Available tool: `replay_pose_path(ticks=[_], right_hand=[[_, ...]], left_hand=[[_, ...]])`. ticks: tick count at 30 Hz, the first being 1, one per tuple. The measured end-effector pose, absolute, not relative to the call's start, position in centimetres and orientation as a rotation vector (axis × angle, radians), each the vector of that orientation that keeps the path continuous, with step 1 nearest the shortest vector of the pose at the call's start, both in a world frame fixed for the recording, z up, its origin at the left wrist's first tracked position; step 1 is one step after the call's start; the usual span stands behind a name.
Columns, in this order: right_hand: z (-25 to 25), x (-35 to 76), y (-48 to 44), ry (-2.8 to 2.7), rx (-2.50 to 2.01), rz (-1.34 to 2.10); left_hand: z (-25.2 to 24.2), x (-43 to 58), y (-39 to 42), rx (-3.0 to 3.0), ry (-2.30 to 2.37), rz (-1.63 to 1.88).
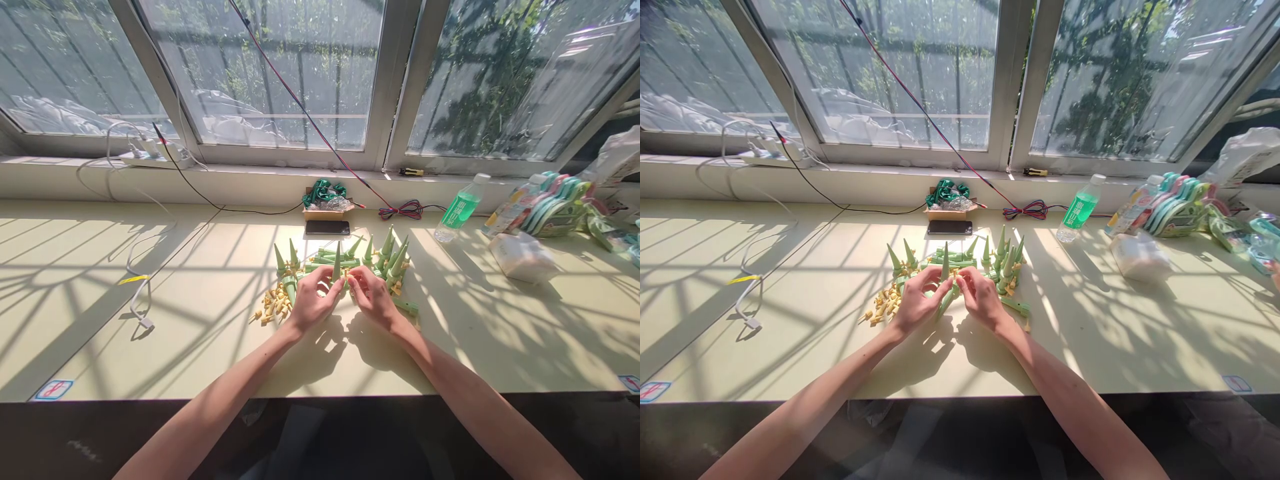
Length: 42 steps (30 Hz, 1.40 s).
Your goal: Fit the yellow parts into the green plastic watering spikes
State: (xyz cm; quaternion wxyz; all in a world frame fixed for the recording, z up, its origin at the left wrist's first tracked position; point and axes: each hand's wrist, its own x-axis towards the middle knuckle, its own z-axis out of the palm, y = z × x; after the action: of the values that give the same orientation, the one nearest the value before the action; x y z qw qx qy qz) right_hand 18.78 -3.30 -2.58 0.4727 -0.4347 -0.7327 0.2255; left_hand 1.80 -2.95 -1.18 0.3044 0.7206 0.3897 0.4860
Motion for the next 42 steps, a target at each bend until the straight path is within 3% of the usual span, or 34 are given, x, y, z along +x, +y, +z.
replay_pose_path(ticks=[42], right_hand=[[-3.35,19.05,-2.91,-1.881,-1.107,0.496]], left_hand=[[-1.23,1.70,-2.91,1.942,0.782,1.281]])
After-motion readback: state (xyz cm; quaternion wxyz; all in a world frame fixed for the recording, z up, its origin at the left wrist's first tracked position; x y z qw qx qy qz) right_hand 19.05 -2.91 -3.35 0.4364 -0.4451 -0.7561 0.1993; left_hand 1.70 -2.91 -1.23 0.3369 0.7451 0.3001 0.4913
